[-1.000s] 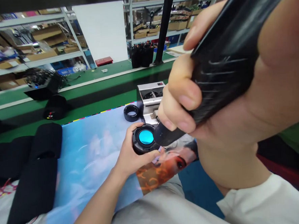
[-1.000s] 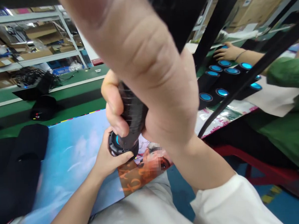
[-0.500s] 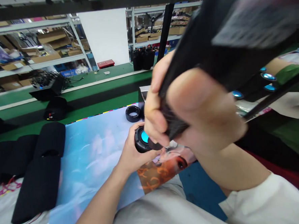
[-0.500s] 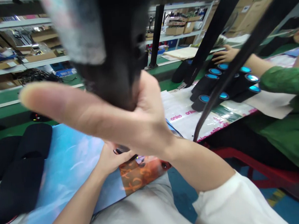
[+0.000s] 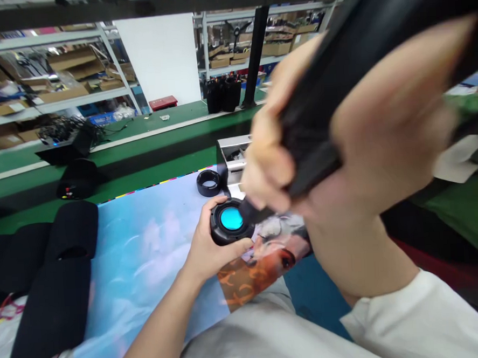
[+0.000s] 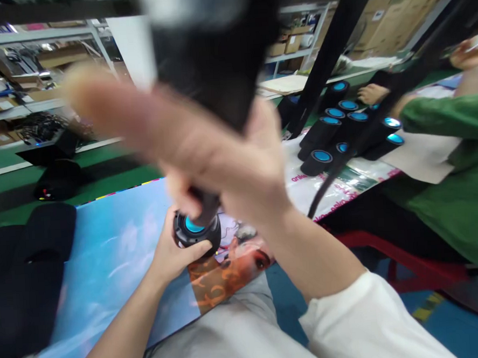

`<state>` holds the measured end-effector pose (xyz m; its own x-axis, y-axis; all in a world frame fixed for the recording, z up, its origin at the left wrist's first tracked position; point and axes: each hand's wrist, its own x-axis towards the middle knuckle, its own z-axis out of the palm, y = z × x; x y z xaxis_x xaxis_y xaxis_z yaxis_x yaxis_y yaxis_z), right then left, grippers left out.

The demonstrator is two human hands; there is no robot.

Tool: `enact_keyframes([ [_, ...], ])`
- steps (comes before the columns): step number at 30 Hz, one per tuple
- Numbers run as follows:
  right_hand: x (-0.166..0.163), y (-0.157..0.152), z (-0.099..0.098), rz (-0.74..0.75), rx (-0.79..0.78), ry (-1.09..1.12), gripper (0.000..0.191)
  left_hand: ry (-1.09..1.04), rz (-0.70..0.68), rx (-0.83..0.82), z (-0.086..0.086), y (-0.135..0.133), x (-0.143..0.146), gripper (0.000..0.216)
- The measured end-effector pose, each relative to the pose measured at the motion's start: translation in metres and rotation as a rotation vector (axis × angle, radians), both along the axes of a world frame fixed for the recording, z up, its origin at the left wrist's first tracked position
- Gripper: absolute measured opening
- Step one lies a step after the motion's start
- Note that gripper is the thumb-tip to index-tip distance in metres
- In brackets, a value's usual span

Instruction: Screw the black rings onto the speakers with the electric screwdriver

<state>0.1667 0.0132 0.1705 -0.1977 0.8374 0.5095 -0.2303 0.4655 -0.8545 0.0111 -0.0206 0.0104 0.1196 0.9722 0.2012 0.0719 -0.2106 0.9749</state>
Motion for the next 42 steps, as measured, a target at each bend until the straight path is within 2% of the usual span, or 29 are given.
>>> enact_keyframes([
  [3, 0.011, 0.028, -0.019, -0.141, 0.13, 0.197, 0.044, -0.007, -0.021, 0.001, -0.001, 0.0, 0.0, 0.082],
  [8, 0.016, 0.071, -0.068, -0.278, 0.068, 0.21, 0.049, -0.008, -0.019, 0.02, -0.005, 0.001, -0.001, 0.083],
  [12, 0.018, 0.081, -0.087, -0.278, 0.014, 0.204, 0.052, -0.012, -0.031, 0.051, -0.007, 0.002, -0.001, 0.084],
  [15, 0.021, 0.077, -0.084, -0.216, -0.035, 0.162, 0.049, -0.016, -0.03, 0.038, -0.006, 0.002, -0.001, 0.084],
  [17, 0.023, 0.07, -0.074, -0.178, -0.061, 0.159, 0.048, -0.021, -0.033, 0.019, -0.005, 0.001, -0.001, 0.085],
  [20, 0.022, 0.055, -0.047, -0.152, 0.019, 0.286, 0.043, -0.034, -0.053, -0.01, -0.004, 0.001, -0.001, 0.087],
  [22, 0.019, 0.044, -0.026, -0.075, 0.091, 0.359, 0.037, -0.05, -0.062, -0.027, -0.003, 0.0, 0.0, 0.087],
  [24, 0.015, 0.035, -0.009, 0.03, 0.151, 0.337, 0.036, -0.057, -0.062, -0.033, -0.003, 0.0, 0.0, 0.086],
  [26, 0.01, 0.03, -0.001, 0.046, 0.189, 0.298, 0.041, -0.05, -0.057, -0.027, -0.003, 0.0, 0.0, 0.087],
  [29, 0.007, 0.033, -0.011, -0.153, 0.167, 0.304, 0.04, -0.036, -0.057, -0.04, -0.002, 0.0, -0.001, 0.09],
  [32, 0.013, 0.051, -0.04, -0.311, 0.104, 0.273, 0.042, -0.022, -0.053, -0.047, -0.003, 0.0, 0.0, 0.091],
  [35, 0.021, 0.071, -0.07, -0.312, 0.066, 0.242, 0.041, -0.011, -0.038, 0.008, -0.005, 0.001, -0.001, 0.089],
  [37, 0.023, 0.079, -0.083, -0.31, 0.041, 0.236, 0.043, -0.003, -0.033, 0.043, -0.006, 0.002, -0.001, 0.087],
  [42, 0.023, 0.082, -0.09, -0.225, -0.015, 0.198, 0.046, 0.014, -0.021, 0.093, -0.008, 0.002, -0.003, 0.087],
])
